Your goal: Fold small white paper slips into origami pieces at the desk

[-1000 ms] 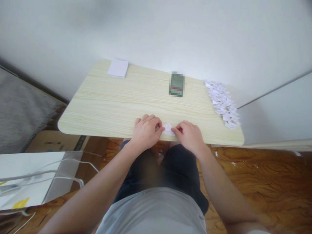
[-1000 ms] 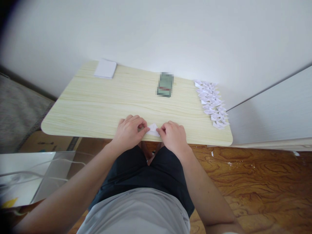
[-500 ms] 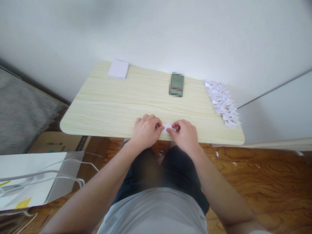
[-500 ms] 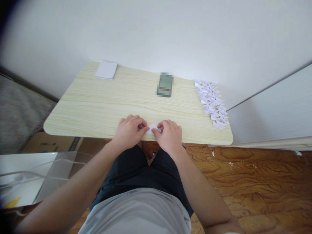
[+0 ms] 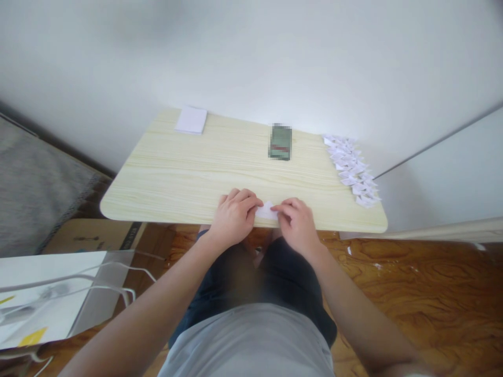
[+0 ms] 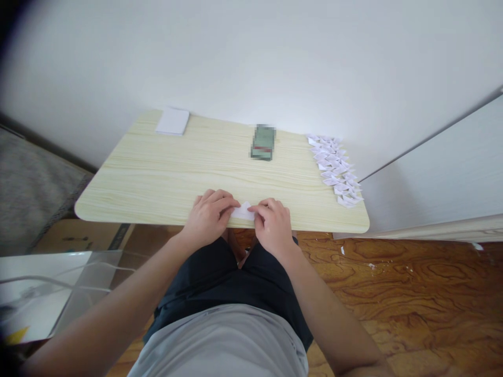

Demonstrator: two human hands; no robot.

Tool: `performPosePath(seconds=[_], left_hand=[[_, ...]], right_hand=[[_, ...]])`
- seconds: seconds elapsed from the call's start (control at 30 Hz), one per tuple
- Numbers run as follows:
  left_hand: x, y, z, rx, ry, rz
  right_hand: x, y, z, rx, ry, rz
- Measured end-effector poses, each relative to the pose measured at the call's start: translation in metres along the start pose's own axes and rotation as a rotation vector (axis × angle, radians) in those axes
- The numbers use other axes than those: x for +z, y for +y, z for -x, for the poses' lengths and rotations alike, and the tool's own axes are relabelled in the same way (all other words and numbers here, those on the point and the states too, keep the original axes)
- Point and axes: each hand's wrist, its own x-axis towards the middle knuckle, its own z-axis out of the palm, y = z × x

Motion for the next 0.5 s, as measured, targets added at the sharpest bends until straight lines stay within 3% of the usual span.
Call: performPosePath(seconds=[0.27,0.4,0.5], left_hand=[[0.010,0.000,0.051,0.129,0.077,0.015],[0.011,0.001,0.053,0.120,0.123,0.130],[0.001,0.009,0.047,0.020,0.110,0.363]], right_hand=[[0.012,0.003,0.039,-0.118,0.040,0.008],[0.007,0.000,0.032,-0.112,0.065,-0.152],[-0.007,-0.012,0.026,-0.032,0.021,-0.350]])
